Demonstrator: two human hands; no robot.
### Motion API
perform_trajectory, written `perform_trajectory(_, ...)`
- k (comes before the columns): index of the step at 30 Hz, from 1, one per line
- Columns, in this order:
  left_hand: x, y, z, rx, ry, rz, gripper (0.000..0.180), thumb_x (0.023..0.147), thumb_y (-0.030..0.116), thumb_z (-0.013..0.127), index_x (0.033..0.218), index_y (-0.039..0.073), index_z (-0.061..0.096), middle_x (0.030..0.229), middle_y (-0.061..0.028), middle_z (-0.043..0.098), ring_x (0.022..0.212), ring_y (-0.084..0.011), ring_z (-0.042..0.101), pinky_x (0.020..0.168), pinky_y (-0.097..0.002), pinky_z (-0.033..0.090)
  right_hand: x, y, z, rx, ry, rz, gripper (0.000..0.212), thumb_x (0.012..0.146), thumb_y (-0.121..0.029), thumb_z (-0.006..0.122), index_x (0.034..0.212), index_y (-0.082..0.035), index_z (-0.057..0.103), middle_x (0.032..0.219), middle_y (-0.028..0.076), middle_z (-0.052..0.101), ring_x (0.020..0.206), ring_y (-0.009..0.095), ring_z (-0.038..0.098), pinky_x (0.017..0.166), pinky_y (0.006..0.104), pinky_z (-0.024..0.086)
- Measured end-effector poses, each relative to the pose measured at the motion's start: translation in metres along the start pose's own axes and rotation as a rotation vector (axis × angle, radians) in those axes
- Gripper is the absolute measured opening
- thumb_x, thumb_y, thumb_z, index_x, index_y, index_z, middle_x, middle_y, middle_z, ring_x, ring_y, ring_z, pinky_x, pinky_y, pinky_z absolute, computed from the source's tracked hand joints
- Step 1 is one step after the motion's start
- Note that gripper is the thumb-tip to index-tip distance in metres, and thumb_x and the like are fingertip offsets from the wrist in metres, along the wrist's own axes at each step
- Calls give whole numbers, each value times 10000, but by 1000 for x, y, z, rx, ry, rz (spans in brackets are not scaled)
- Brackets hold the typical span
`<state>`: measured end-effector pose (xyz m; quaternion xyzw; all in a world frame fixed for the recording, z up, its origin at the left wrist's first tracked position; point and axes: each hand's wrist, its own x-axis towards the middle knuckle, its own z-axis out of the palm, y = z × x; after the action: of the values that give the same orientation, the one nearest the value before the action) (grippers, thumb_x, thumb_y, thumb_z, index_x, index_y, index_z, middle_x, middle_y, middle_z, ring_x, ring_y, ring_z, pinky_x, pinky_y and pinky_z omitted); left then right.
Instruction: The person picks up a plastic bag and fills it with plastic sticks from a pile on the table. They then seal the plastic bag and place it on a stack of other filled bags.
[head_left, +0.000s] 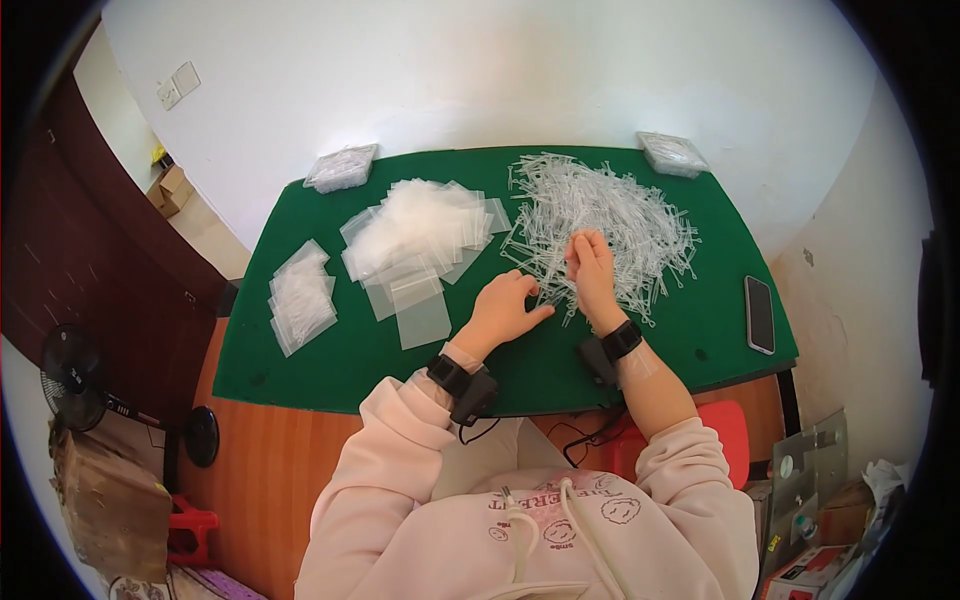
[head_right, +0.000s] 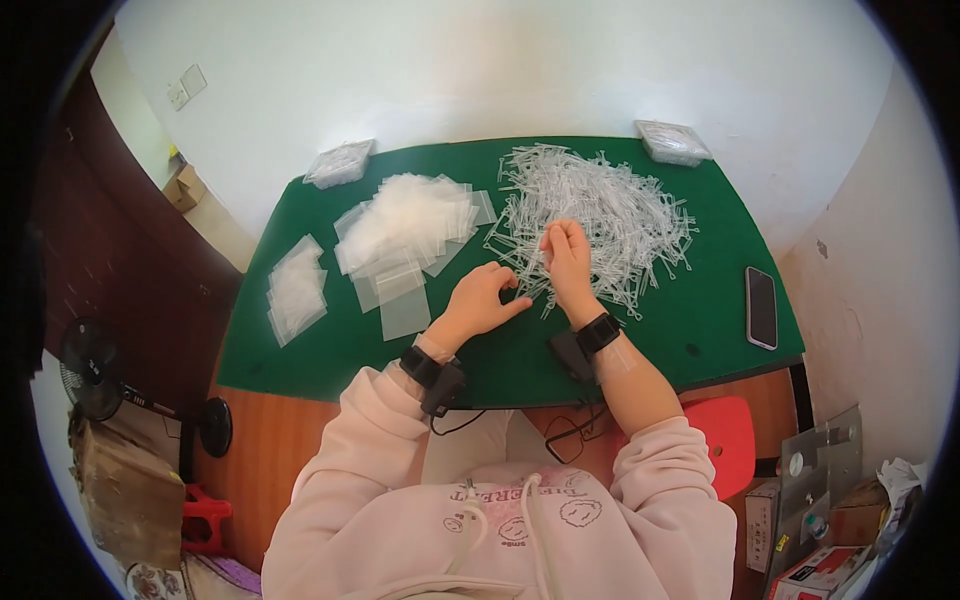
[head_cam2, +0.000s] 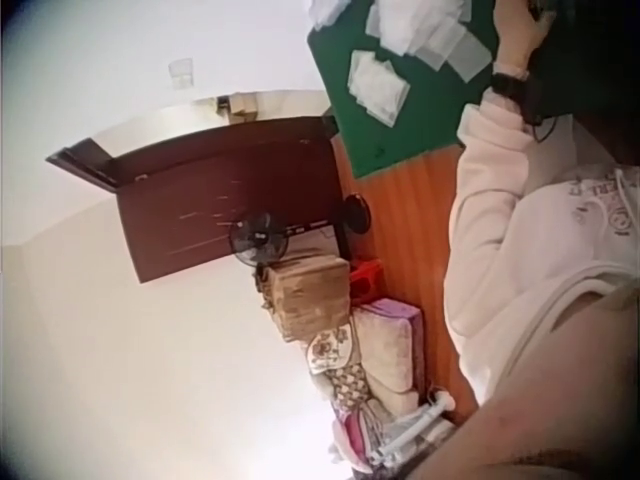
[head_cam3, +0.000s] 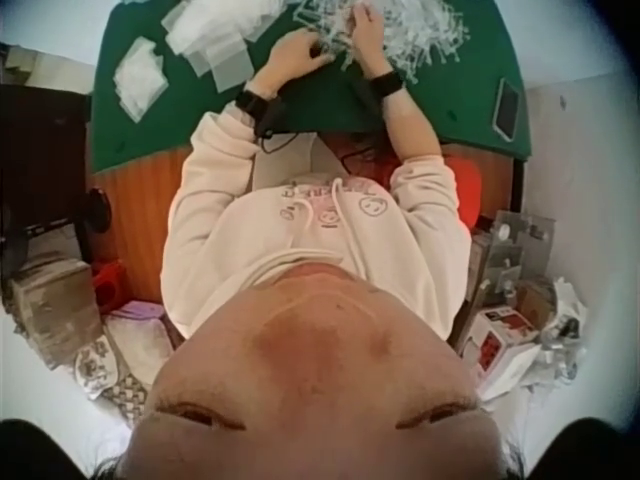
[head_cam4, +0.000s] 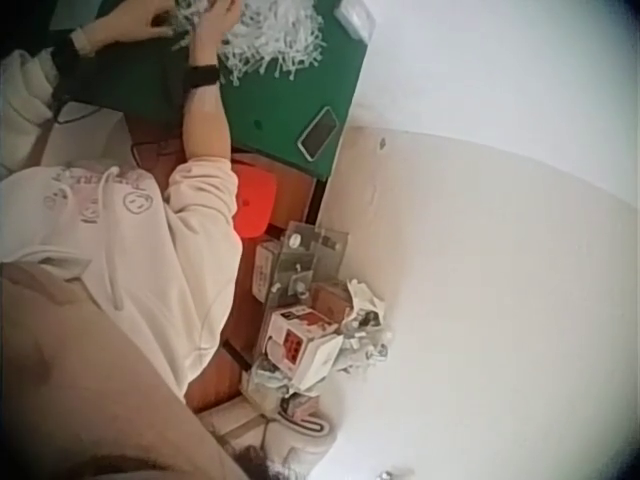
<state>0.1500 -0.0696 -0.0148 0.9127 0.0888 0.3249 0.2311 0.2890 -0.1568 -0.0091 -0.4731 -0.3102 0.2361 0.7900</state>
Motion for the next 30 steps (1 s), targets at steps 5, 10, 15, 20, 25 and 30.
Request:
perform_trajectory(5, 1, -3, -1, 29, -202, -55, 207, 702, 256, 676, 695, 68, 591, 735, -82, 556, 727, -266, 565, 622, -368, 446, 4, -2, -5, 78, 96, -18, 111, 911, -131, 431, 954, -60, 504, 640, -31, 437, 474, 34, 333, 403, 174, 252)
perform_trajectory(10, -1, -6, 0, -14, -235, -86, 160, 724, 213, 656, 724, 66, 592, 739, -82, 556, 717, -264, 565, 612, -358, 447, 1, 1, -2, 102, 61, -49, 131, 914, -120, 423, 1003, -49, 489, 648, -23, 422, 482, 33, 311, 406, 181, 237)
perform_trajectory(15, 2, -4, 0, 1, 38, -27, 77, 774, 134, 600, 761, 58, 611, 716, -84, 551, 710, -282, 564, 612, -361, 449, 4, 4, -7, -22, 29, -64, 132, 917, -115, 422, 996, -49, 504, 663, -23, 436, 495, 31, 324, 424, 174, 247)
perform_trajectory(20, 6, -5, -6, -55, 125, 6, 80, 795, 92, 566, 828, 56, 629, 730, -83, 570, 712, -297, 568, 633, -362, 456, 2, 6, -4, -90, -30, -99, 124, 920, -114, 420, 956, -50, 520, 669, -28, 442, 504, 26, 324, 435, 169, 248)
perform_trajectory(25, 9, -1, -12, -105, 99, 1, 145, 813, 74, 547, 926, 57, 635, 820, -92, 624, 771, -274, 600, 672, -337, 470, 1, 9, -5, -148, -66, -149, 130, 924, -112, 415, 934, -54, 531, 656, -40, 430, 510, 21, 322, 441, 166, 249)
perform_trajectory(30, 12, 0, -13, -162, 201, 50, 176, 818, 90, 549, 968, 56, 636, 863, -110, 644, 771, -270, 612, 656, -340, 478, 1, 6, -3, -162, -39, -201, 142, 935, -136, 411, 928, -54, 527, 646, -42, 422, 515, 23, 326, 449, 168, 260)
